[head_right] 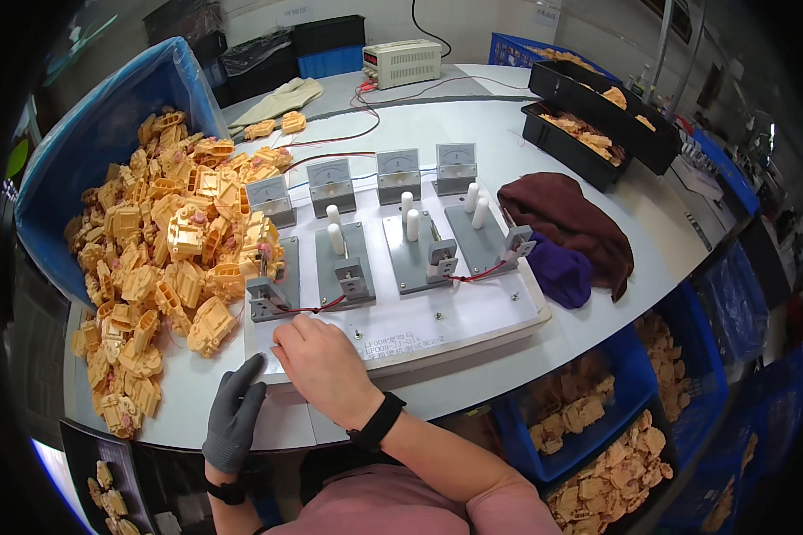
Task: Test yellow plastic components on a multi-station electrical testing rig.
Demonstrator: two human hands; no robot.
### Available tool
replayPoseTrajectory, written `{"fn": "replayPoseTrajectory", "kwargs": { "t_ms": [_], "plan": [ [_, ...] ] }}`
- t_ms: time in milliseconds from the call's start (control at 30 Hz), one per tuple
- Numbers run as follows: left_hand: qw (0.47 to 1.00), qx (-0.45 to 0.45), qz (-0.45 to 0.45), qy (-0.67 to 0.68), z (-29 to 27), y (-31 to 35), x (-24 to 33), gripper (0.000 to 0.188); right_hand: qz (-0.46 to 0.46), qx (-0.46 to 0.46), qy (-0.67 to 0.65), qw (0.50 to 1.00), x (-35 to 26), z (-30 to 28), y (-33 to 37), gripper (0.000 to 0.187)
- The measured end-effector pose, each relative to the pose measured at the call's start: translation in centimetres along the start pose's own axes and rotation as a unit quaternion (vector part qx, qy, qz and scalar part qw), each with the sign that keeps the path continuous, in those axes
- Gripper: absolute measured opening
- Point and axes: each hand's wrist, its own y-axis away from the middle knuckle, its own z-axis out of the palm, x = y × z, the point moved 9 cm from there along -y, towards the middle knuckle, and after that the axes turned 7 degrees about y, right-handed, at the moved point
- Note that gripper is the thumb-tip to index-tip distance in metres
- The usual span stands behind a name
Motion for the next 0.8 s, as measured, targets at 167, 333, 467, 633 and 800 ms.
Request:
{"fn": "replayPoseTrajectory", "kwargs": {
  "t_ms": [167, 333, 467, 633, 800],
  "plan": [
    [1.000, -0.002, 0.015, 0.004, -0.03, 0.09, -0.13, 0.041, 0.000, 0.010, 0.003, 1.000, 0.00, -0.01, -0.02, 0.008],
    [1.000, 0.002, 0.029, 0.003, 0.00, 0.14, 0.02, 0.040, -0.004, 0.020, 0.004, 1.000, -0.12, -0.22, 0.13, 0.007],
    [0.999, 0.000, 0.035, -0.004, -0.04, 0.16, 0.05, 0.040, -0.016, 0.016, 0.010, 1.000, -0.26, -0.16, 0.24, 0.008],
    [0.999, -0.002, 0.038, 0.000, -0.07, 0.12, 0.16, 0.040, -0.027, 0.013, 0.011, 0.999, -0.24, 0.01, 0.35, 0.007],
    [0.999, -0.004, 0.040, -0.018, -0.18, 0.06, 0.70, 0.039, -0.023, 0.004, 0.018, 1.000, -0.38, 0.08, 0.25, 0.009]
  ]
}}
